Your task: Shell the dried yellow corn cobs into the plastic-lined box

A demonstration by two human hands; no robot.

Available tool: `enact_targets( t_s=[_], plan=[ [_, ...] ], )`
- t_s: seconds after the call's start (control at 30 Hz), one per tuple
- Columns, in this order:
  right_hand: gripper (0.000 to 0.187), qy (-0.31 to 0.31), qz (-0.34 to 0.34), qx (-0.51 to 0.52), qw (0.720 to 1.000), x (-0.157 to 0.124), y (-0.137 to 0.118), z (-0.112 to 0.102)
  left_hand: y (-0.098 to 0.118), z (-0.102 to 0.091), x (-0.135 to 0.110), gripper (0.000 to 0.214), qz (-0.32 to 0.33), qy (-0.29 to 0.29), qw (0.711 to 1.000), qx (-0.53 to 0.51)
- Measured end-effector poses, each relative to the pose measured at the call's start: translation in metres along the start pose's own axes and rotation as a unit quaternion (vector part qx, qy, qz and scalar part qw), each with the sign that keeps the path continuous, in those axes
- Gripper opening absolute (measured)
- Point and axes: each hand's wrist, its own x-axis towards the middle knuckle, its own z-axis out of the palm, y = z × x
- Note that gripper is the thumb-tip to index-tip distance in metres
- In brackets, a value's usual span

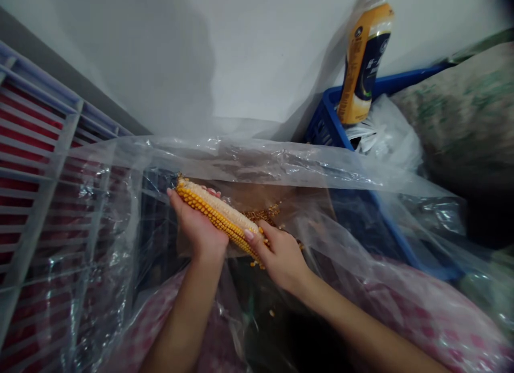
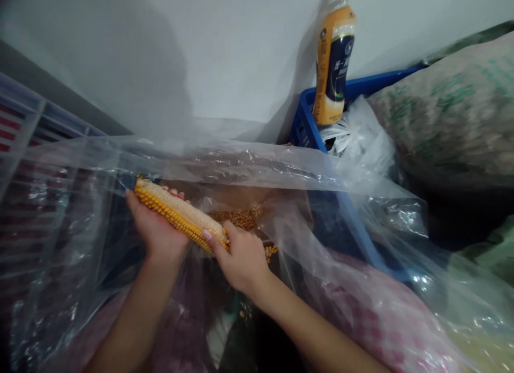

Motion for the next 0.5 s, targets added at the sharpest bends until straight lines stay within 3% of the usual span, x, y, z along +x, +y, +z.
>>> enact_targets(
  t_s=[0.13,0.27,0.43,0.5],
  plan=[
    [0.052,0.006,0.008,0.013,1.000,0.000,0.000,0.002,0.000,0.001,0.001,0.048,-0.017,0.036,0.999,-0.026],
    [0.051,0.008,0.020,0.032,0.999,0.002,0.002,0.004,-0.001,0.002,0.000,0.049,-0.024,0.027,0.999,-0.025],
    [0.061,0.048,0.087,0.141,0.985,0.016,0.009,0.010,0.001,0.006,-0.010,0.052,0.002,0.000,0.999,-0.032],
    [0.066,0.020,0.089,0.165,0.982,0.021,0.009,0.009,0.002,0.006,-0.010,0.053,-0.004,-0.009,1.000,-0.030]
  ],
)
